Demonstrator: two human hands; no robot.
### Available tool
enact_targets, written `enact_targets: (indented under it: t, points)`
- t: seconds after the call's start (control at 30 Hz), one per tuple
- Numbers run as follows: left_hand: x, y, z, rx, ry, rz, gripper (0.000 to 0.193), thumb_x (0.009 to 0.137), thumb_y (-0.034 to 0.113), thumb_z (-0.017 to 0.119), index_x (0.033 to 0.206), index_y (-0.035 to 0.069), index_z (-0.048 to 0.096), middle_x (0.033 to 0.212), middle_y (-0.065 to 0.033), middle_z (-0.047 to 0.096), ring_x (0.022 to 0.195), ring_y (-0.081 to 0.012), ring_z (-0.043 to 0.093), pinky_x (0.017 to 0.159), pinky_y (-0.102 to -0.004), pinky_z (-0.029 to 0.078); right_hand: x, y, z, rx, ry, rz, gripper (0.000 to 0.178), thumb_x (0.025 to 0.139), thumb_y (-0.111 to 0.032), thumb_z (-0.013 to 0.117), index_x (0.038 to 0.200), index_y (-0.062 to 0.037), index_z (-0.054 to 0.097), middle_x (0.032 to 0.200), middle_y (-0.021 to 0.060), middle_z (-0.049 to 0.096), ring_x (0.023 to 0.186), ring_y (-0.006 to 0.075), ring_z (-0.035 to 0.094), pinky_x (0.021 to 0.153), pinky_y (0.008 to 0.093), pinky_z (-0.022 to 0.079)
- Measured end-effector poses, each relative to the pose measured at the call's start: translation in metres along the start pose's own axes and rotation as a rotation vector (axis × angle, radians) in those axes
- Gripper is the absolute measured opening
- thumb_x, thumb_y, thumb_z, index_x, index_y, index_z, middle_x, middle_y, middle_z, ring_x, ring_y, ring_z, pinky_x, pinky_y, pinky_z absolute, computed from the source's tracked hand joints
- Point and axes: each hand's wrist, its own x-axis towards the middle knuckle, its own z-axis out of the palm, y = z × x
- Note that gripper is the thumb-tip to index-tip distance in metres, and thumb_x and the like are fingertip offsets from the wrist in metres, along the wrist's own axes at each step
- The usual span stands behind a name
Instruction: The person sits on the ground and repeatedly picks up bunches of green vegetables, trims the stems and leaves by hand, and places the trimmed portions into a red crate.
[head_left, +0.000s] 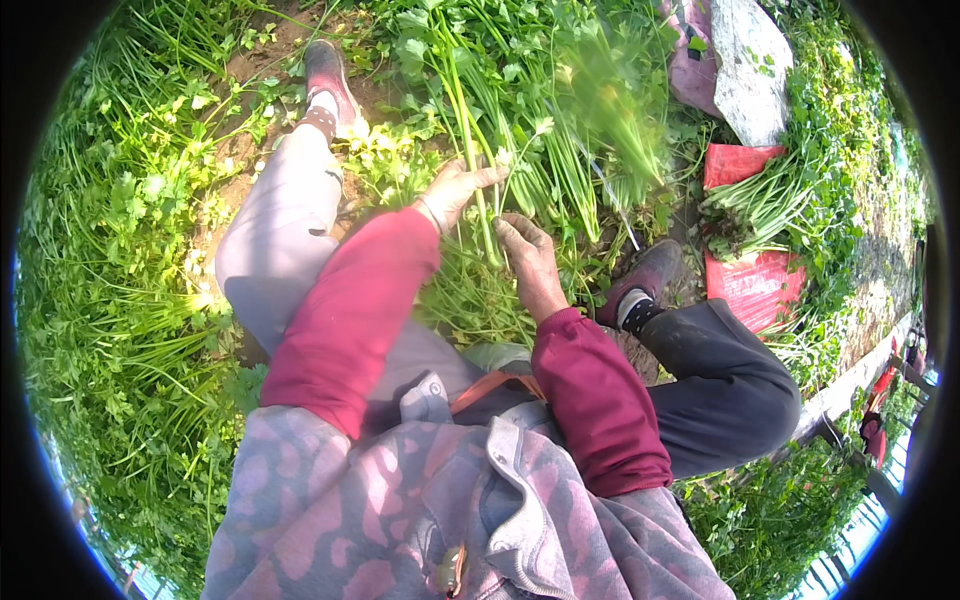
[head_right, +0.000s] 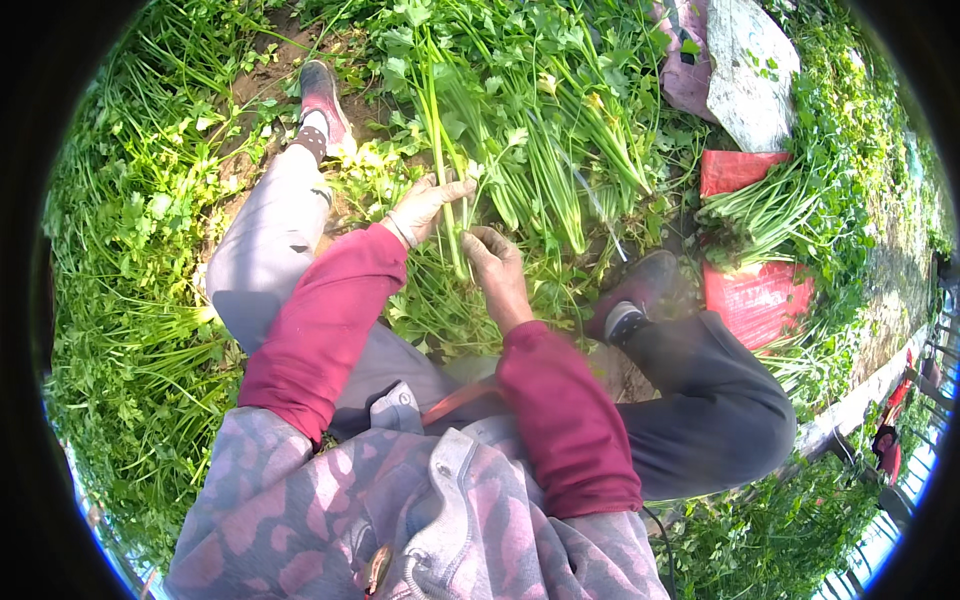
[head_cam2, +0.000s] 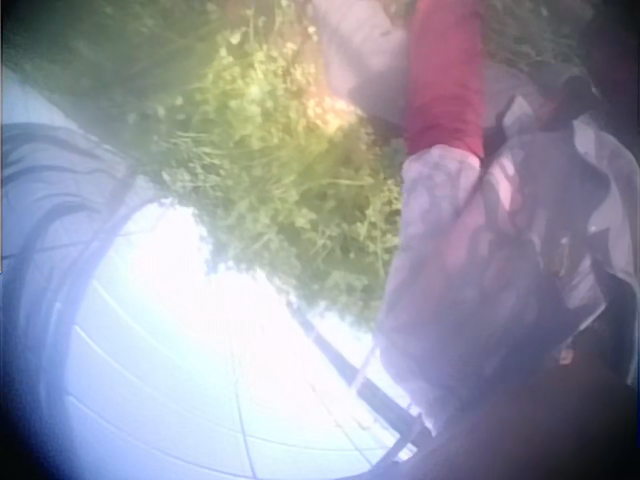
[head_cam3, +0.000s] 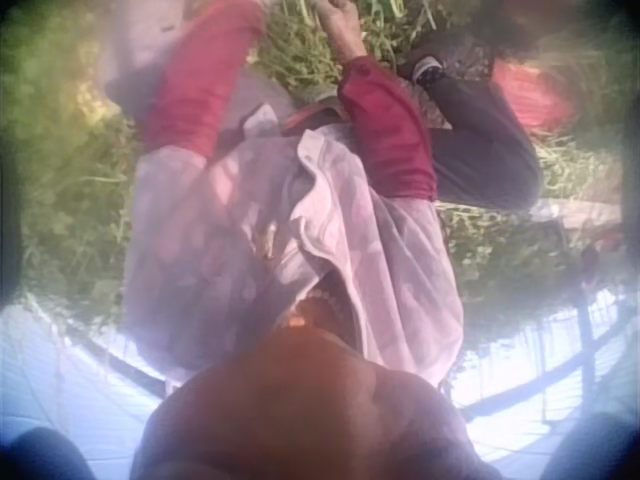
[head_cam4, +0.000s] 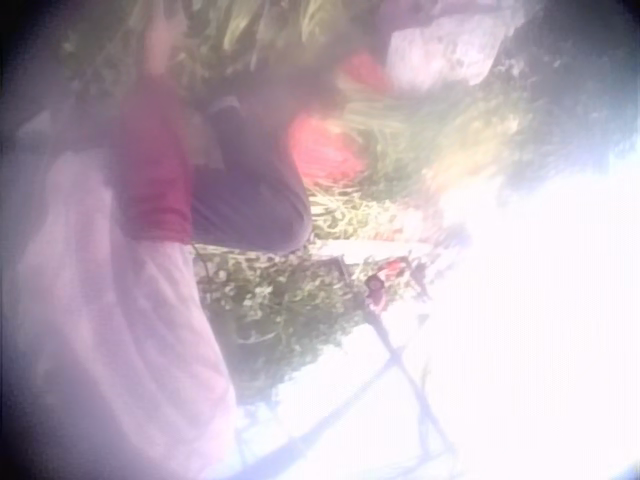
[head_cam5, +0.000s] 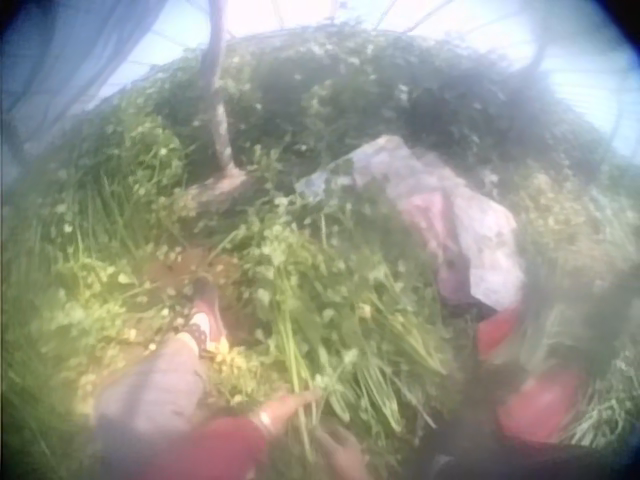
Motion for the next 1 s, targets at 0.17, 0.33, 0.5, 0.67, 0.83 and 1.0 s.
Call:
enact_targets:
  t: [0.17, 0.33, 0.5, 0.67, 0.83, 1.0]
  points:
    - [0.001, -0.004, -0.004, 0.122, 0.008, -0.014, 0.030, 0.077, 0.017, 0.080, 0.097, 0.008, 0.060, 0.082, -0.0011, 0.063, 0.068, -0.0137, 0.061, 0.060, -0.0283, 0.051, -0.006, 0.019, -0.018, -0.260, 0.204, -0.219, 0.022, 0.091, -0.015, 0.060, 0.098, 0.0050, 0.061, 0.070, 0.0009, 0.058, 0.060, 0.0056, 0.050, 0.054, 0.0225, 0.043]
    - [-0.004, -0.012, 0.002, 0.260, 0.132, 0.201, 0.027, 0.075, 0.024, 0.082, 0.084, 0.004, 0.067, 0.078, -0.0046, 0.065, 0.065, -0.0131, 0.061, 0.057, -0.0270, 0.050, 0.002, 0.055, -0.054, -0.929, 0.236, -0.153, 0.028, 0.083, -0.015, 0.062, 0.104, 0.0038, 0.063, 0.084, 0.0218, 0.067, 0.077, 0.0342, 0.068, 0.073, 0.0417, 0.052]
    - [-0.003, 0.006, -0.001, 0.093, 0.181, 0.257, 0.023, 0.081, 0.018, 0.076, 0.093, 0.003, 0.064, 0.075, -0.0023, 0.064, 0.061, -0.0108, 0.060, 0.055, -0.0240, 0.049, -0.028, 0.053, -0.082, -1.511, -0.069, 0.310, 0.035, 0.077, -0.020, 0.068, 0.107, -0.0019, 0.064, 0.098, 0.0206, 0.067, 0.093, 0.0351, 0.065, 0.080, 0.0455, 0.051]
    - [-0.004, 0.003, 0.000, -0.059, 0.074, 0.175, 0.024, 0.082, 0.021, 0.076, 0.097, 0.005, 0.064, 0.078, -0.0009, 0.064, 0.066, -0.0104, 0.060, 0.056, -0.0233, 0.048, -0.033, 0.022, -0.041, -0.604, -0.070, 0.072, 0.036, 0.082, -0.020, 0.072, 0.113, -0.0051, 0.061, 0.084, 0.0088, 0.065, 0.073, 0.0177, 0.061, 0.065, 0.0313, 0.049]
    - [-0.014, 0.008, 0.010, -0.106, 0.233, 0.144, 0.022, 0.083, 0.018, 0.073, 0.099, 0.006, 0.065, 0.080, -0.0002, 0.064, 0.067, -0.0094, 0.060, 0.053, -0.0234, 0.045, -0.020, 0.042, -0.024, -0.135, -0.257, -0.010, 0.022, 0.089, -0.023, 0.065, 0.100, -0.0033, 0.065, 0.077, 0.0026, 0.062, 0.066, 0.0099, 0.056, 0.059, 0.0248, 0.045]
    - [-0.049, 0.084, -0.002, -0.046, 0.157, 0.224, 0.021, 0.083, 0.017, 0.073, 0.099, 0.006, 0.064, 0.074, -0.0005, 0.061, 0.061, -0.0094, 0.057, 0.049, -0.0221, 0.043, -0.041, 0.073, -0.049, -1.313, -0.454, 0.197, 0.044, 0.085, -0.030, 0.064, 0.120, -0.0044, 0.059, 0.094, 0.0185, 0.067, 0.076, 0.0251, 0.064, 0.069, 0.0338, 0.051]
